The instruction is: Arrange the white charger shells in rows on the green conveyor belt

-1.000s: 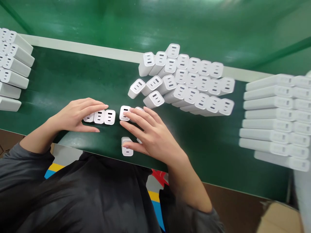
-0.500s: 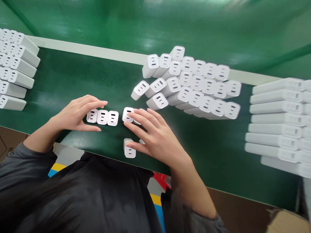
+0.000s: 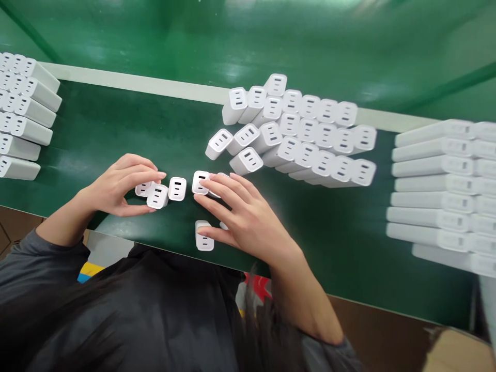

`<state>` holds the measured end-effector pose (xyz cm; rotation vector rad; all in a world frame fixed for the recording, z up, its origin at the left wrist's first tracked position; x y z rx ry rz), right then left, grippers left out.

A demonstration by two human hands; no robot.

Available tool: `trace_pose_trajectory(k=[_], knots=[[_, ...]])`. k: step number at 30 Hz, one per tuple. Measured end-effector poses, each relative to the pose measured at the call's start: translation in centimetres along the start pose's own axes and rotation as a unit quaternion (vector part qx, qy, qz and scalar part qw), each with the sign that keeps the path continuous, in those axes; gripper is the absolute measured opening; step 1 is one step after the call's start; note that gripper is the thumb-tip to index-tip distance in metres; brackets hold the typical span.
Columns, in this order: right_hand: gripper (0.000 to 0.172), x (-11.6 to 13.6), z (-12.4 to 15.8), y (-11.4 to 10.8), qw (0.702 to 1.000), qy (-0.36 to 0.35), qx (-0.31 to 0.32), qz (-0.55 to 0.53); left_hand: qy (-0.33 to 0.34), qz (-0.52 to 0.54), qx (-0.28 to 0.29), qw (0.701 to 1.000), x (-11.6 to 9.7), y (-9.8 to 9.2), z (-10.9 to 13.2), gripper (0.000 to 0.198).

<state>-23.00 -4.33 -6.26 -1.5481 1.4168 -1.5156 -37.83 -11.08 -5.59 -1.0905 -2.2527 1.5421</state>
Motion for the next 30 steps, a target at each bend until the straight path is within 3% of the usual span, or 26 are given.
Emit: trace_pose_trajectory(k=[4, 7, 10, 16, 19, 24, 27, 30], knots=[[0.042, 0.4, 0.0, -0.8, 0.999, -0.014, -0.034, -0.014, 0.092, -0.064, -0.026, 0.993, -3.1, -0.6, -0.7, 0.043], [0.034, 0.0, 0.2, -1.7, 0.998, -0.002, -0.065, -0.018, 0.191, -0.085, -0.007, 0.978, -6.3, 0.6, -1.4, 0.031], [0.027, -0.6, 0.6, -2.5, 0.998, 0.01, -0.052, -0.023, 0.223, -0.107, 0.001, 0.969, -7.9, 2.0, -1.9, 0.028], [0.049, -3.7, 2.6, -1.9, 0.984, 0.107, 0.132, -0.064, 0.183, -0.169, -0.042, 0.968, -8.3, 3.0, -2.1, 0.028], [0.054, -3.7, 3.5, -0.5, 0.97, 0.099, 0.201, -0.098, 0.194, -0.158, -0.036, 0.967, -8.5, 3.1, -2.1, 0.026], [0.046, -2.5, 2.9, 1.5, 0.962, 0.076, 0.226, -0.131, 0.2, -0.148, -0.008, 0.969, -8.4, 3.9, -1.9, 0.015], [0.046, -1.9, 2.2, 2.3, 0.963, 0.08, 0.223, -0.128, 0.2, -0.135, -0.004, 0.97, -8.2, 4.2, -1.8, 0.018], [0.049, -1.1, 1.7, 2.7, 0.965, 0.064, 0.219, -0.129, 0.207, -0.104, -0.011, 0.973, -7.7, 3.2, -1.6, 0.026]])
Point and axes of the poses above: each hand's wrist, its own z-axis away from the middle knuckle, its own y-axis out of the palm, x = y × z, the point moved 10 cm from there along -z, towards the middle knuckle, and after that the axes turned 13 degrees about y, right-handed, at the moved point
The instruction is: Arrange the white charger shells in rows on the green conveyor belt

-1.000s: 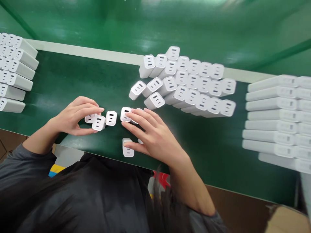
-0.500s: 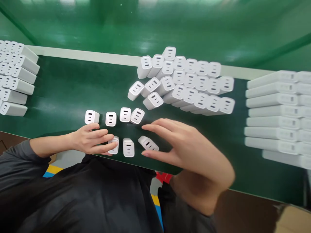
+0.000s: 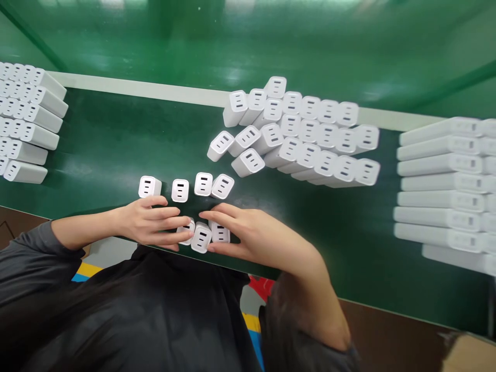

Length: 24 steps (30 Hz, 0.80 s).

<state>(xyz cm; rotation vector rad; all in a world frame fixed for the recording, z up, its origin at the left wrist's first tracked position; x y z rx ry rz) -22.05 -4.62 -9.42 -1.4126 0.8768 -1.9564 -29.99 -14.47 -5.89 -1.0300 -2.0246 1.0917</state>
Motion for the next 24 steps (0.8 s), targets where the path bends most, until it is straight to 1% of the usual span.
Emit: trace_pose_trajectory(k=[2, 3, 5, 7, 8, 10, 12, 14, 18, 21, 24], knots=[[0.054, 0.3, -0.2, 0.0, 1.0, -0.004, -0.005, 0.005, -0.02, 0.008, -0.011, 1.0, 1.3, -1.3, 0.6, 0.038], [0.056, 0.4, -0.2, 0.0, 1.0, -0.002, -0.006, 0.009, -0.045, 0.008, -0.009, 0.999, 2.2, -2.0, 1.2, 0.043], [0.06, 0.5, -0.2, 0.0, 1.0, 0.0, -0.005, 0.016, -0.12, 0.01, 0.015, 0.993, 4.7, -2.9, 2.5, 0.054], [0.06, 0.6, -0.2, 0.1, 1.0, -0.004, -0.002, 0.024, -0.191, 0.028, 0.06, 0.979, 6.7, -2.9, 4.1, 0.062], [0.059, 0.6, -0.2, 0.1, 1.0, -0.006, -0.003, 0.028, -0.212, 0.042, 0.084, 0.973, 7.3, -2.7, 4.6, 0.061], [0.058, 0.6, -0.2, 0.2, 0.999, -0.009, -0.006, 0.036, -0.229, 0.07, 0.113, 0.964, 7.7, -2.2, 5.2, 0.051], [0.057, 0.5, -0.2, 0.3, 0.999, -0.011, -0.009, 0.042, -0.224, 0.1, 0.12, 0.962, 7.4, -1.7, 5.1, 0.04], [0.057, 0.5, -0.2, 0.5, 0.999, -0.014, -0.007, 0.047, -0.202, 0.129, 0.113, 0.964, 6.5, -1.2, 4.3, 0.036], [0.059, 0.5, -0.1, 0.8, 0.998, -0.016, 0.0, 0.06, -0.11, 0.17, 0.113, 0.973, 3.4, -0.1, 2.0, 0.031], [0.055, 0.8, -0.2, 0.8, 0.997, -0.015, -0.012, 0.078, -0.068, 0.162, 0.114, 0.978, 1.8, 0.6, 1.0, 0.028], [0.049, 1.3, -0.3, 0.9, 0.995, -0.023, -0.021, 0.098, -0.06, 0.135, 0.095, 0.984, 1.2, 0.7, 0.7, 0.027]])
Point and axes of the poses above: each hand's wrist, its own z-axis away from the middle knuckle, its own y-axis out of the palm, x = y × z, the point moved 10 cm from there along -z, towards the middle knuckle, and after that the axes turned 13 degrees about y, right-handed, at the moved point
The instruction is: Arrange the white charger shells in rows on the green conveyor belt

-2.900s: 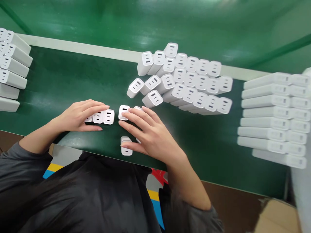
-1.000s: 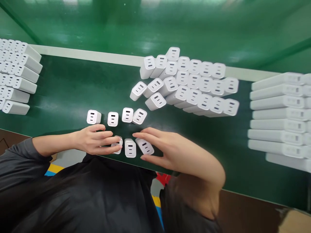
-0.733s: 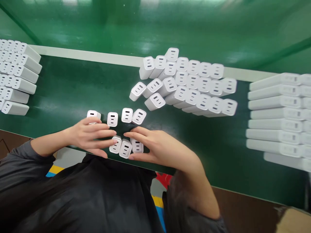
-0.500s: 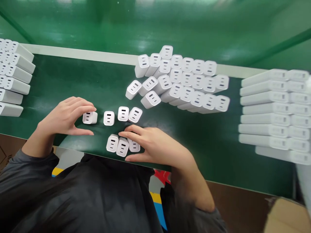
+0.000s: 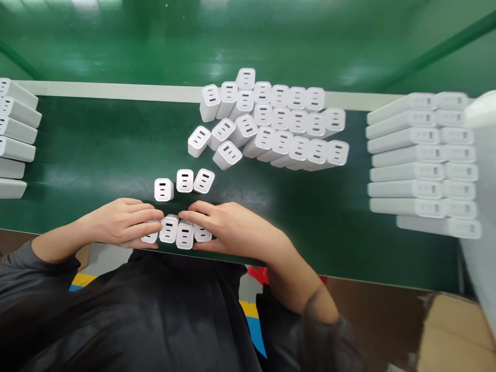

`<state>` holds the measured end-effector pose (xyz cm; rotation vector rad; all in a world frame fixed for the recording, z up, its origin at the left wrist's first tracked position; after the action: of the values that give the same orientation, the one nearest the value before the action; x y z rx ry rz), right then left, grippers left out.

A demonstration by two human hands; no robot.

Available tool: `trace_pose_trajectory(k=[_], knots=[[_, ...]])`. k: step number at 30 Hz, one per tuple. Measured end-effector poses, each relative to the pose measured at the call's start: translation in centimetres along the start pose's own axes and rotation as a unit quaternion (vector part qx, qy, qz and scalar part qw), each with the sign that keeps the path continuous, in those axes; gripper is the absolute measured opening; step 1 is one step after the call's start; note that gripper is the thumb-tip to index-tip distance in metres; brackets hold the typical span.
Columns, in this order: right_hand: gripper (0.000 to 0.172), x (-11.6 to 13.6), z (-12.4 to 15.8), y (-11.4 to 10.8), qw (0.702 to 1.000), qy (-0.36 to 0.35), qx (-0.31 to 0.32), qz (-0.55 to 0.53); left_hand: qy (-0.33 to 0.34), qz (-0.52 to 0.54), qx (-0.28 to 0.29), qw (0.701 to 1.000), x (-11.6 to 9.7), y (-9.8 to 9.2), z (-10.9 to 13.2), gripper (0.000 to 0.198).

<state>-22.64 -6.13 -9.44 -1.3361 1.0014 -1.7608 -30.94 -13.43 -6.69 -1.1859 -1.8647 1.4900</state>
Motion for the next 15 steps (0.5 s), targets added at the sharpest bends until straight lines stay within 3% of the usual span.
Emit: trace_pose_trajectory(k=[7, 15], knots=[[0.048, 0.0, -0.4, 0.2, 1.0, 0.015, -0.01, 0.025, -0.018, 0.008, -0.027, 0.999, 0.5, 0.0, -0.1, 0.03], [0.063, -1.2, 0.5, -0.5, 0.997, 0.045, 0.026, -0.056, -0.026, 0.008, -0.042, 0.999, 0.4, -0.4, 0.4, 0.058]])
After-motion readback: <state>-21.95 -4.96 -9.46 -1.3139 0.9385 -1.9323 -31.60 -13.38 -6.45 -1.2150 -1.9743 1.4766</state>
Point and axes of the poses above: each hand's wrist, its own z-axis away from the middle knuckle, its own y-axis out of the palm, x = y × z, the point moved 10 cm from there along -z, towards the middle knuckle, and after that the axes turned 13 degrees about y, right-handed, at the moved point
